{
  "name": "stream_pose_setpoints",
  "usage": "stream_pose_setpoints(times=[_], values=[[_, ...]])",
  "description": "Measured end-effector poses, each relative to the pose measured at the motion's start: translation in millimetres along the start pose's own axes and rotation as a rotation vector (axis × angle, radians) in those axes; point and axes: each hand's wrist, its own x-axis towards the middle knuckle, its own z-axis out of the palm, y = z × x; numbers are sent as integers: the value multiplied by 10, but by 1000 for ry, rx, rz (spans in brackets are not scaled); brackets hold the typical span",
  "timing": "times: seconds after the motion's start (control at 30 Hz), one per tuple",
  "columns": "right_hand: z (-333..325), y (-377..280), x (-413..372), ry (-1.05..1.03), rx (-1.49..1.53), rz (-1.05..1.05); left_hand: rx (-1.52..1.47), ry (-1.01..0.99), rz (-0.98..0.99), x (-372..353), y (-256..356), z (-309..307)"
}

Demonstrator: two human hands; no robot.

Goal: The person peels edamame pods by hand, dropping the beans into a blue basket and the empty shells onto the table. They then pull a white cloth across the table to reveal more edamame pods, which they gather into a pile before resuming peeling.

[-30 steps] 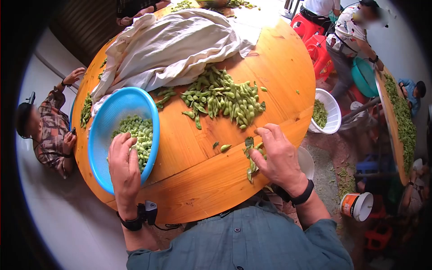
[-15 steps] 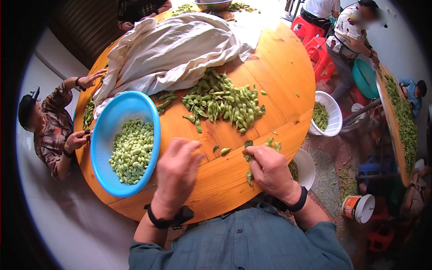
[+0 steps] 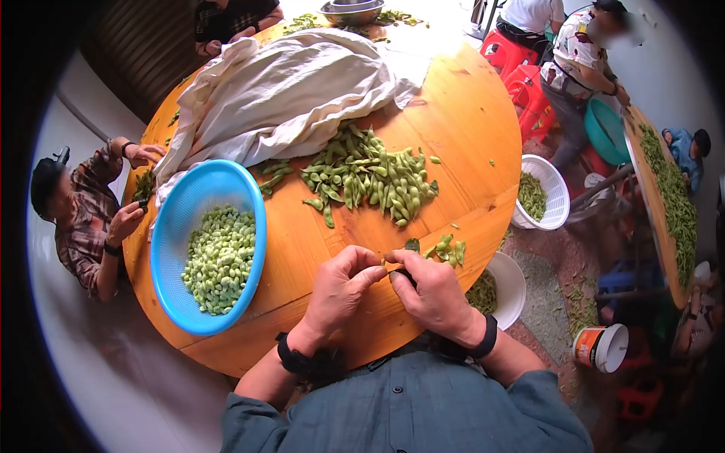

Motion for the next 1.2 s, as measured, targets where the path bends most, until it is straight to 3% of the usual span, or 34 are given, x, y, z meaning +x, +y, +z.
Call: stream_pose_setpoints(times=[0.07,0.37,0.6,0.7,0.77,0.8,0.87,0.9,0.97,1.0,1.07,1.2], values=[[18,-4,5,9,39,5,-132,-24,-101,-33,32,4],[2,-5,-1,-4,49,-16,-306,14,-47,-106,2,60],[6,-21,-4,15,44,-34,-105,63,7,-139,-9,104],[26,-6,-1,35,-13,-86,-59,66,69,-148,-34,115],[50,-6,1,54,-37,-116,72,91,266,-139,-88,121],[60,-8,2,73,-61,-147,72,91,266,-136,-70,123],[73,-11,7,84,-66,-163,343,133,553,-124,-15,125],[76,-12,11,94,-72,-179,343,134,553,-130,-20,121],[23,-3,22,37,-5,-161,-147,23,139,-145,-40,99],[-10,1,29,-20,62,-141,-147,23,139,-133,-41,65],[-60,4,51,-61,132,-116,-643,-159,-102,-79,-39,-37],[-87,-21,82,-131,278,3,-833,-179,-251,-55,-53,-64]])
